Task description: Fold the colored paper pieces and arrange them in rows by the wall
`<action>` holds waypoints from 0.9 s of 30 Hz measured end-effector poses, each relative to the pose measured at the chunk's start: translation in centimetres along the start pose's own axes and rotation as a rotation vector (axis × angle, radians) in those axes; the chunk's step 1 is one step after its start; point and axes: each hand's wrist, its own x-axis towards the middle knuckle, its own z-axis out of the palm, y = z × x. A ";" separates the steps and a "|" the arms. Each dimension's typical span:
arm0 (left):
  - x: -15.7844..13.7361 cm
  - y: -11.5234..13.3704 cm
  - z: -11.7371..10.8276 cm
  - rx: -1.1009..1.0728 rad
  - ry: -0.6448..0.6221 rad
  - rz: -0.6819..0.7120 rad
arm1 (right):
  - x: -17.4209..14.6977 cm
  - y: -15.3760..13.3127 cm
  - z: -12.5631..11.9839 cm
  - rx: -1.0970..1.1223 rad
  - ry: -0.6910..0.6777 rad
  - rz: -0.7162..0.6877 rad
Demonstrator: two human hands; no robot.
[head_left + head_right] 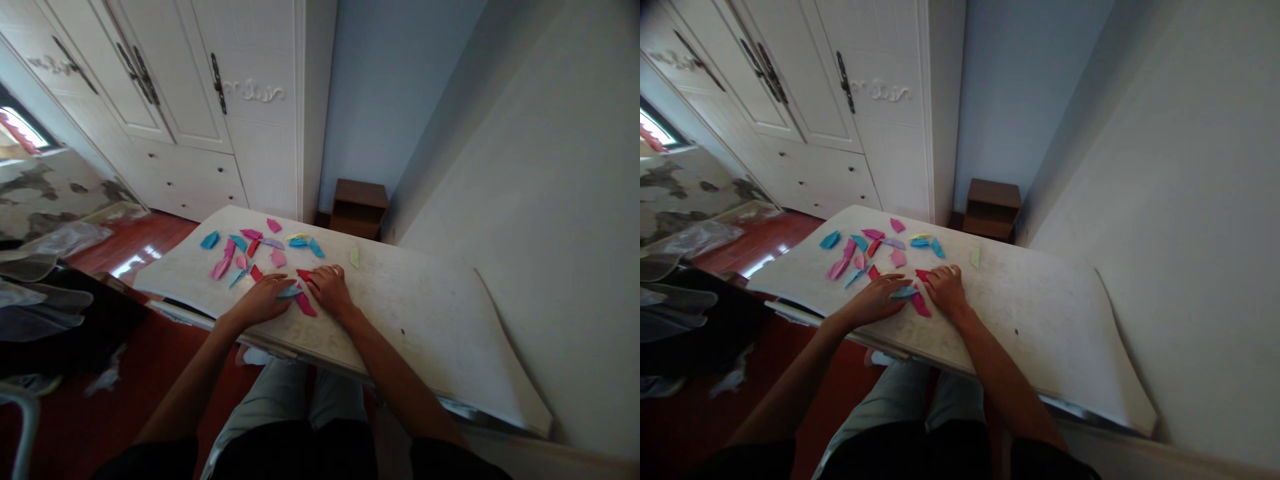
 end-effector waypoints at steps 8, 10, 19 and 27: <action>0.4 0.7 -1.2 0.109 -0.020 -0.133 | -0.1 0.0 -0.4 -0.064 0.091 0.121; 0.6 1.1 -1.8 0.148 0.007 -0.167 | -0.1 -0.1 -0.2 -0.058 0.109 0.141; 3.8 1.4 -0.5 0.263 0.207 -0.233 | -0.3 0.0 -0.3 0.016 0.124 0.181; 2.5 4.7 1.2 0.103 0.472 -0.277 | -0.5 0.2 0.2 0.056 0.185 0.168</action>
